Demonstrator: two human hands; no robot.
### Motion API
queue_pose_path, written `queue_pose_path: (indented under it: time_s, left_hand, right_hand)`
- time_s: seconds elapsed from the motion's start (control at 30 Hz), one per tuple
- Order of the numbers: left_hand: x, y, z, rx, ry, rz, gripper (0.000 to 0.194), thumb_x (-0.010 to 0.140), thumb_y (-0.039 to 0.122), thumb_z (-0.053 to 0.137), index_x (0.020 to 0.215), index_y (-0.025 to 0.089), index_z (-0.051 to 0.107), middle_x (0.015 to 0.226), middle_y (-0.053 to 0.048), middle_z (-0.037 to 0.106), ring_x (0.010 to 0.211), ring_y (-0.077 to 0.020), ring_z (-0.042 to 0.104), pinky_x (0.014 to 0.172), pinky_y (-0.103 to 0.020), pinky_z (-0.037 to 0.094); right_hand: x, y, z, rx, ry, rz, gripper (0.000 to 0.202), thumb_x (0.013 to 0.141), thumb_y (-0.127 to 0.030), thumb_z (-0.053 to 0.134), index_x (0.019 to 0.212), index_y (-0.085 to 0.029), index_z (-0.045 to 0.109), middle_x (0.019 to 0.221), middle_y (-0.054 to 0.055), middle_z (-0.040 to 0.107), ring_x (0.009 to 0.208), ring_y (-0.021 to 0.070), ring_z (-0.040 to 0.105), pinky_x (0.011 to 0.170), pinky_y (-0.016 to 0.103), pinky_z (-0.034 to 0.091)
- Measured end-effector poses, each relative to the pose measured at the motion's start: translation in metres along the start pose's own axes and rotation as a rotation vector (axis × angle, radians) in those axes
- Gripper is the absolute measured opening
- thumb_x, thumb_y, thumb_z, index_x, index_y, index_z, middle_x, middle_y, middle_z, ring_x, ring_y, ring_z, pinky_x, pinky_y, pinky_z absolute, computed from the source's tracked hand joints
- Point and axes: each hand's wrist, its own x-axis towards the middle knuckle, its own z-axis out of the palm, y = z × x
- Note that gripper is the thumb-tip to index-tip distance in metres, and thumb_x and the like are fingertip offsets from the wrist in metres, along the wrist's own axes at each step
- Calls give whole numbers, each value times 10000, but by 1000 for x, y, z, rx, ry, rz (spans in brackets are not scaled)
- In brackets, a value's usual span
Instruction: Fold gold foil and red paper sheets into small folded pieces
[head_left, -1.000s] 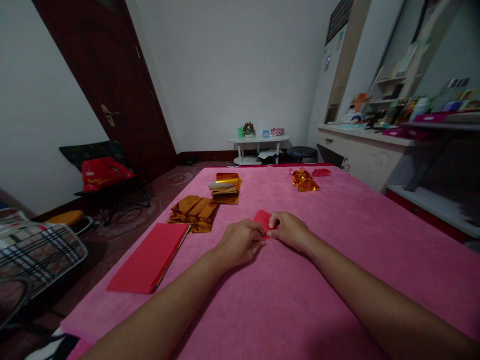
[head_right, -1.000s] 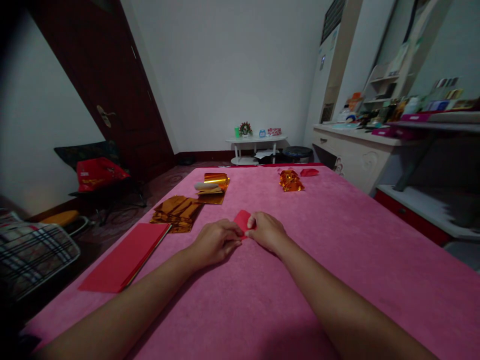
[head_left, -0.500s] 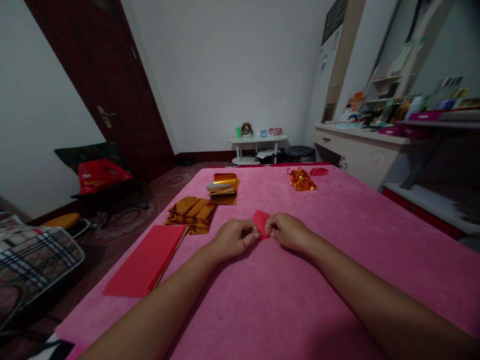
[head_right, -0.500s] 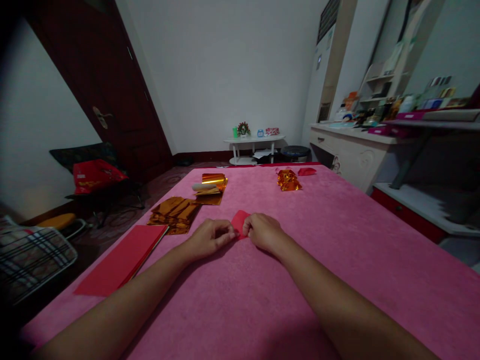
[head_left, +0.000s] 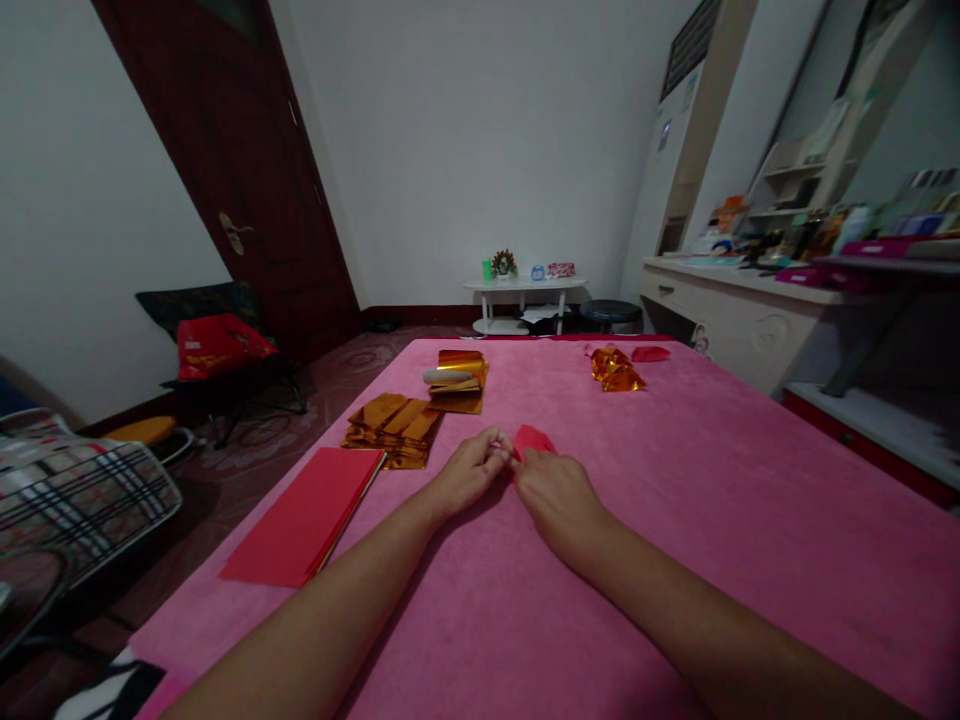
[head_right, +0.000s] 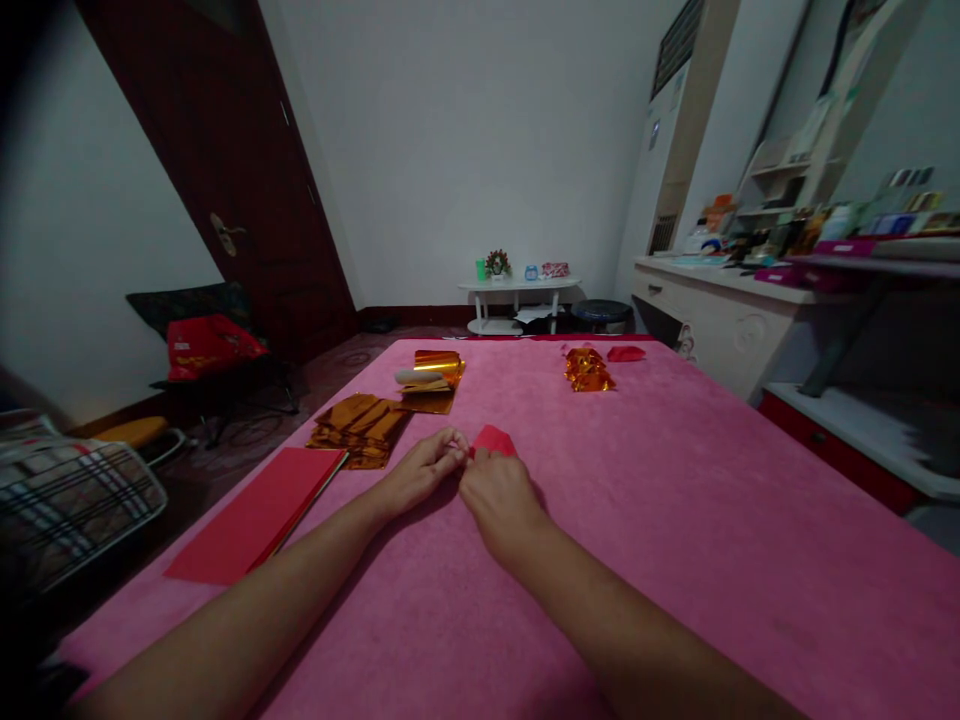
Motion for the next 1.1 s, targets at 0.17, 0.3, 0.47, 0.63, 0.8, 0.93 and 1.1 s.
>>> queue_pose_path:
  time_s: [0.17, 0.3, 0.47, 0.63, 0.8, 0.93, 1.1]
  left_hand:
    - [4, -7, 0, -191, 126, -19, 142, 826, 285, 480, 888, 157, 486, 703, -1, 590, 579, -88, 516, 581, -205, 412]
    - [7, -14, -10, -131, 428, 20, 108, 812, 222, 465, 886, 162, 515, 865, -37, 639, 622, -87, 553, 582, -200, 429]
    - [7, -17, -23, 139, 599, 13, 200, 804, 190, 455, 918, 158, 616, 925, -49, 657, 803, -150, 611, 693, -243, 473]
    - [7, -20, -18, 413, 341, 178, 317, 786, 105, 470, 1022, 180, 667, 1055, -62, 662, 1021, -180, 575, 923, -326, 427]
    - [3, -17, -7, 603, 51, 321, 299, 794, 93, 482, 983, 191, 693, 964, -62, 697, 908, -181, 602, 855, -321, 455]
    - [2, -9, -9, 582, 157, 343, 307, 759, 38, 479, 917, 185, 697, 890, -48, 701, 850, -164, 612, 836, -303, 466]
    - [7, -13, -12, 572, 291, 296, 500, 693, -9, 461, 1142, 153, 612, 1160, -84, 632, 1072, -187, 568, 966, -339, 422]
  right_hand:
    - [3, 17, 7, 104, 119, -42, 301, 815, -39, 417, 1030, -133, 605, 877, 107, 644, 775, 213, 619, 622, 280, 418]
    - [6, 45, 18, 345, 326, -133, 182, 822, -89, 431, 858, -164, 593, 871, 57, 617, 788, 158, 581, 704, 252, 419]
    - [11, 81, 34, 718, 436, -300, 231, 771, -19, 417, 821, -167, 588, 945, 55, 623, 917, 136, 572, 824, 252, 427]
    - [18, 104, 53, 841, 374, -274, 236, 712, 0, 455, 645, -173, 600, 889, 48, 663, 856, 145, 615, 789, 273, 461]
    - [23, 111, 63, 881, 377, -260, 207, 713, -43, 513, 622, -183, 635, 881, 50, 689, 839, 165, 637, 778, 300, 480]
    - [24, 111, 66, 950, 362, -214, 210, 694, -39, 509, 600, -183, 631, 880, 48, 693, 838, 163, 644, 773, 296, 488]
    - [24, 108, 68, 1036, 323, -211, 227, 666, -20, 484, 584, -176, 628, 885, 47, 693, 857, 161, 645, 787, 290, 489]
